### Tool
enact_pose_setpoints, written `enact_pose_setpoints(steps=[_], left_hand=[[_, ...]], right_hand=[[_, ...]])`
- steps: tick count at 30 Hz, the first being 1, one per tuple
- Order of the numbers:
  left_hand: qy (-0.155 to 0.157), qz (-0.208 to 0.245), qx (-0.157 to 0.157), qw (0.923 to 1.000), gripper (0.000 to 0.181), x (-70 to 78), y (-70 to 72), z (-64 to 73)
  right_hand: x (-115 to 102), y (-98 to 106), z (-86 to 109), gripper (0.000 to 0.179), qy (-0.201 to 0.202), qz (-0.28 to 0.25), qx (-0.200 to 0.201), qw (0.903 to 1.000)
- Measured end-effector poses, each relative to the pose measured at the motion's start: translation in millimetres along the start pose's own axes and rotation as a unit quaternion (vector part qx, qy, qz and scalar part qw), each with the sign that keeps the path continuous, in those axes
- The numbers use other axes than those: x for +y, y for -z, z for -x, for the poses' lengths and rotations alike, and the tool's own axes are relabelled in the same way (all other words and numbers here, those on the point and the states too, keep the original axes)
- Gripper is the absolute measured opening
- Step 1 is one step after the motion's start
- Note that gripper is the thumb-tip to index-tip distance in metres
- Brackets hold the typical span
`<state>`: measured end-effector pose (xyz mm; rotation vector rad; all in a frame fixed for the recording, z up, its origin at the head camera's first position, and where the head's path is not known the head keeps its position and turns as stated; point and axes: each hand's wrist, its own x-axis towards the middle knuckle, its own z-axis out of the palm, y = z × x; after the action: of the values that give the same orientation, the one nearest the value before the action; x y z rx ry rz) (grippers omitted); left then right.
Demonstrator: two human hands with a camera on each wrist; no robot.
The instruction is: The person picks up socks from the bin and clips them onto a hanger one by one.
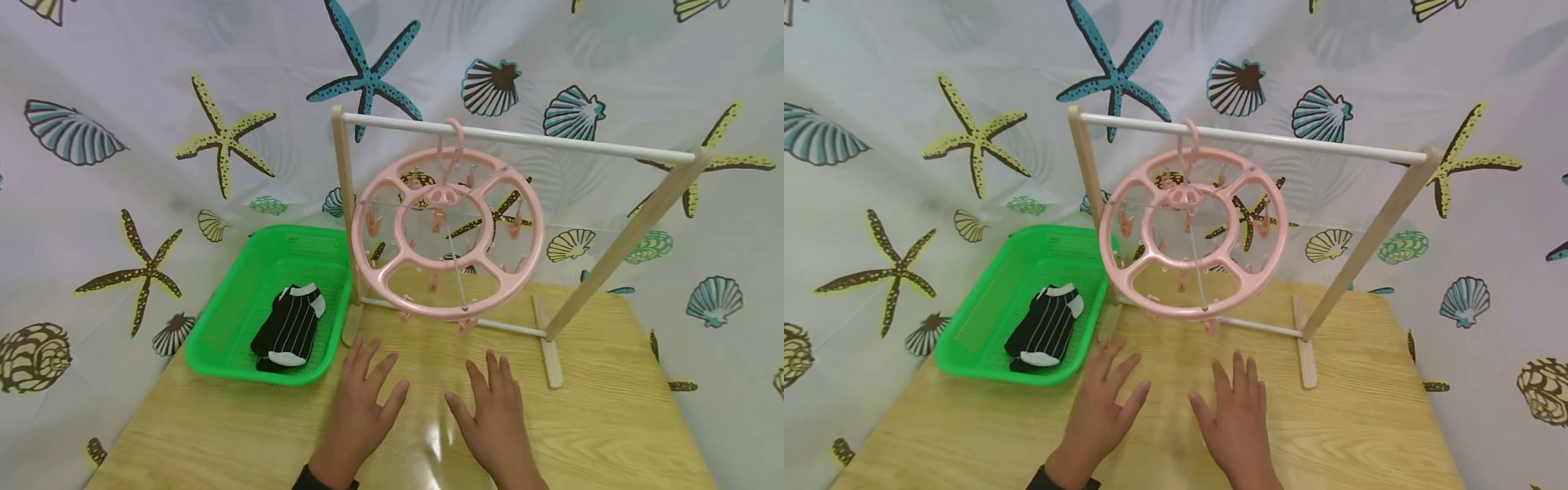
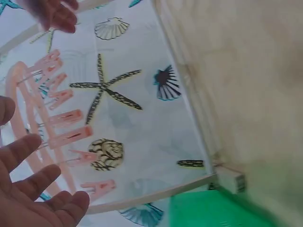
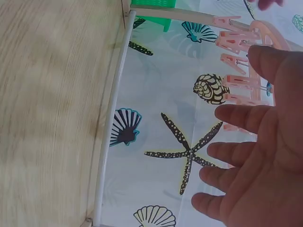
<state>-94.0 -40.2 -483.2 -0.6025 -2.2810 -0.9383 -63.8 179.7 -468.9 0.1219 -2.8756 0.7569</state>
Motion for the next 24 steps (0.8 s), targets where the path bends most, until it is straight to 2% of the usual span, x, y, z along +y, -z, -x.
enact_pose_setpoints(steps=[5,7,11,15,19,24], left_hand=[[-0.074,0.031,0.031,0.9963,0.040,-5.8,18.3,-33.4],[-0.102,0.033,0.030,0.9938,0.038,-7.4,26.3,-49.3],[-0.139,0.001,0.000,0.9903,0.044,-10.4,40.1,-77.5],[-0.162,-0.045,-0.032,0.9853,0.050,-15.1,47.6,-97.1],[-0.178,-0.073,-0.063,0.9792,0.049,-17.9,47.2,-110.6],[-0.173,-0.087,-0.101,0.9759,0.040,-14.2,45.1,-122.2]], right_hand=[[15.4,4.5,6.9,0.055,0.017,-0.029,0.034,0.9989],[22.6,6.9,9.5,0.051,0.024,-0.031,0.051,0.9979],[37.0,12.2,15.3,0.045,0.030,-0.023,0.079,0.9962],[50.2,14.8,24.4,0.037,0.028,-0.009,0.096,0.9950],[60.5,12.5,36.8,0.030,0.020,0.000,0.105,0.9943],[68.5,7.2,49.4,0.025,0.017,0.001,0.116,0.9931]])
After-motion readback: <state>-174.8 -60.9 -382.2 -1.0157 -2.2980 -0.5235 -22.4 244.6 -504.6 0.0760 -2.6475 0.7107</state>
